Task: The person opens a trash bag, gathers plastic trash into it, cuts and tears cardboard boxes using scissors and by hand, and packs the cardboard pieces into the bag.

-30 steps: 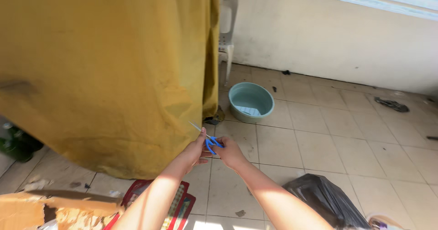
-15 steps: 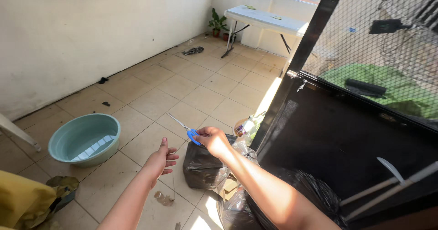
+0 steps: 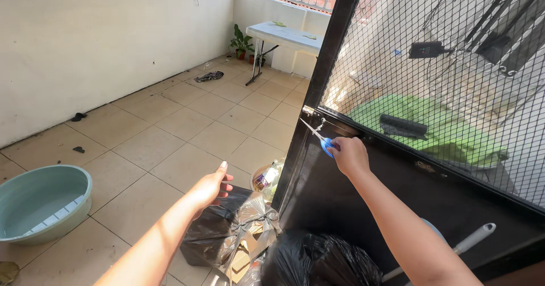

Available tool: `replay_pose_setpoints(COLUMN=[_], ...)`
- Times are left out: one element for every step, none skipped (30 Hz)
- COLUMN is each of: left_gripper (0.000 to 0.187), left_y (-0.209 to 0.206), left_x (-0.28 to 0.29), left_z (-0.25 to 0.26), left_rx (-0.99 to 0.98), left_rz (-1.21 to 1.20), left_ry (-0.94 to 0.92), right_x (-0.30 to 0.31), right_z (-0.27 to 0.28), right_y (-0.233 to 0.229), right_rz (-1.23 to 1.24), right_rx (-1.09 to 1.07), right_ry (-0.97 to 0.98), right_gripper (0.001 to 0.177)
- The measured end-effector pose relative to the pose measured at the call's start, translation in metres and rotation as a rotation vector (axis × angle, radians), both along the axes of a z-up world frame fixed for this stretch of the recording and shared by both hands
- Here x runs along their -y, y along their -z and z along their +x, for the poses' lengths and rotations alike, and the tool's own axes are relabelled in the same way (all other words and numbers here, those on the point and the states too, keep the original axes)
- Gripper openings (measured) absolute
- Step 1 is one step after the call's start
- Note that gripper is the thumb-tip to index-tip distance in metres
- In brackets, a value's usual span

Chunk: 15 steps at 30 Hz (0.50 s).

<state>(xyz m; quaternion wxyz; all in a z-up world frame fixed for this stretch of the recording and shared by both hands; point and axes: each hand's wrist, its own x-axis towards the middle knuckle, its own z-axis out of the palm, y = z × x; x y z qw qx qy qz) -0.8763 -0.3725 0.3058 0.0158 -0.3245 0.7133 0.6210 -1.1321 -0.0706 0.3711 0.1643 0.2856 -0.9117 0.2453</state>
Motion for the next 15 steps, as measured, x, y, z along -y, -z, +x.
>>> replay_pose_setpoints(left_gripper=[0.073, 0.073, 0.073, 0.073, 0.072, 0.071, 0.071, 0.071, 0.071, 0.071, 0.071, 0.071, 0.071, 0.071, 0.070], left_y=[0.002, 0.005, 0.007, 0.010, 0.015, 0.019, 0.023, 0.026, 0.028, 0.029, 0.028, 0.027, 0.026, 0.025, 0.023], left_x=[-0.008, -0.018, -0.024, -0.031, -0.040, -0.045, -0.048, -0.051, -0.053, -0.053, -0.053, -0.053, -0.053, -0.053, -0.053], left_z=[-0.020, -0.041, -0.061, -0.078, -0.091, -0.102, -0.109, -0.116, -0.123, -0.129, -0.134, -0.139, -0.142, -0.146, -0.149], left_rx=[-0.001, -0.024, -0.048, -0.050, -0.058, -0.067, -0.064, -0.066, -0.069, -0.066, -0.051, -0.036, -0.031, -0.022, -0.012], left_rz=[0.000, -0.004, -0.012, -0.016, -0.012, -0.008, -0.008, -0.023, -0.037, -0.038, -0.052, -0.067, -0.069, -0.085, -0.100], left_ry=[-0.006, 0.016, 0.034, 0.025, 0.058, 0.090, 0.080, 0.107, 0.137, 0.129, 0.112, 0.094, 0.087, 0.086, 0.086], right_x=[-0.008, -0.016, -0.021, -0.024, -0.026, -0.026, -0.024, -0.022, -0.020, -0.016, -0.012, -0.007, -0.003, 0.000, 0.002], right_z=[-0.021, -0.042, -0.065, -0.087, -0.109, -0.130, -0.148, -0.162, -0.173, -0.180, -0.184, -0.187, -0.189, -0.190, -0.191], right_y=[0.004, 0.009, 0.014, 0.020, 0.025, 0.029, 0.033, 0.036, 0.039, 0.040, 0.039, 0.036, 0.033, 0.030, 0.028], right_rz=[0.050, 0.100, 0.096, 0.112, 0.130, 0.129, 0.185, 0.242, 0.240, 0.267, 0.292, 0.288, 0.332, 0.375, 0.372], right_rx=[-0.074, -0.149, -0.151, -0.166, -0.179, -0.178, -0.200, -0.223, -0.221, -0.250, -0.280, -0.278, -0.254, -0.230, -0.225], right_ry=[0.034, 0.069, 0.060, 0.070, 0.081, 0.072, 0.076, 0.080, 0.072, 0.037, 0.003, -0.004, -0.041, -0.078, -0.084], right_gripper=[0.026, 0.026, 0.026, 0.025, 0.024, 0.024, 0.020, 0.017, 0.017, 0.018, 0.021, 0.021, 0.028, 0.035, 0.035])
